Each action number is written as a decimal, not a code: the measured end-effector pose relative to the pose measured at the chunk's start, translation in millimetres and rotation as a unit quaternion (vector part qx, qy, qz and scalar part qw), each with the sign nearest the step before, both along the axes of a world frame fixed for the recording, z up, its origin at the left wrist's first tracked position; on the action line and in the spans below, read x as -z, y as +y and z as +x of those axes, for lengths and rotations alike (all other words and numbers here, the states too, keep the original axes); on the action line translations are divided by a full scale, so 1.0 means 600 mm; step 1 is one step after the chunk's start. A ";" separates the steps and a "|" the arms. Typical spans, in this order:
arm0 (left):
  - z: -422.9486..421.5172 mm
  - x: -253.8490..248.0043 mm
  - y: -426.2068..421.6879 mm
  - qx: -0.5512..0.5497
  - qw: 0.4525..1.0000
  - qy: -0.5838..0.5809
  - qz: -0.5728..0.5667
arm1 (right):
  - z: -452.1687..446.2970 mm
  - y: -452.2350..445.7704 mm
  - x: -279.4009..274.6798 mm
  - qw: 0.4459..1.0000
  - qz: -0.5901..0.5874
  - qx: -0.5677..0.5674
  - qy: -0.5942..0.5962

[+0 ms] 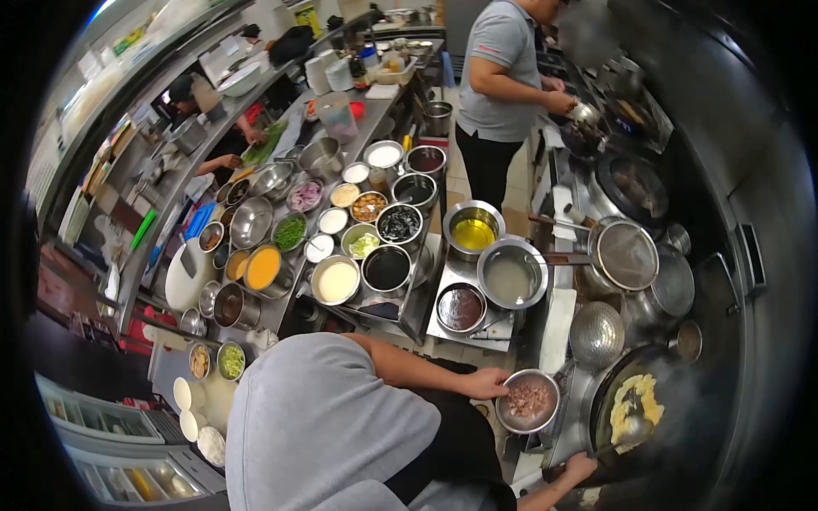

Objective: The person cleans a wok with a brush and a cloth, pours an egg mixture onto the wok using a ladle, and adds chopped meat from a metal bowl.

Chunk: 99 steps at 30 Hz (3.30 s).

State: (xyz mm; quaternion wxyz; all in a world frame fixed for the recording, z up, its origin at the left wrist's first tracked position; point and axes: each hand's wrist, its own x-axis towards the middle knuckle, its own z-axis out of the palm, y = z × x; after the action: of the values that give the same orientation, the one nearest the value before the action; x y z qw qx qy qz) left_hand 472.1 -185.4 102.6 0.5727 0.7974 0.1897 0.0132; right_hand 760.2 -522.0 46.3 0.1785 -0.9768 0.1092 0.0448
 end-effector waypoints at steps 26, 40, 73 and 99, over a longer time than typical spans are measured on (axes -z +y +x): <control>0.155 0.041 0.101 0.095 0.969 0.000 -0.228 | -0.009 0.052 -0.147 0.885 0.447 0.120 0.055; 0.226 0.045 0.179 0.173 0.957 0.034 -0.230 | -0.095 0.095 -0.114 0.959 0.255 0.103 -0.067; 0.637 -0.052 -0.059 0.079 0.971 -0.101 0.200 | -0.082 -0.020 -0.186 0.919 0.353 0.108 0.140; 0.669 -0.052 -0.161 -0.024 0.946 -0.217 0.241 | -0.061 -0.105 -0.199 0.996 0.085 -0.015 -0.002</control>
State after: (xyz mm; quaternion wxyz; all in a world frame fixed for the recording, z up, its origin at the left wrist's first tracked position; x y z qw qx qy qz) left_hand 873.3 -281.9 134.0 0.3905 0.8844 0.0711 0.2456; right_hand 723.3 -585.1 165.6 0.2603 -0.9598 0.0895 0.0547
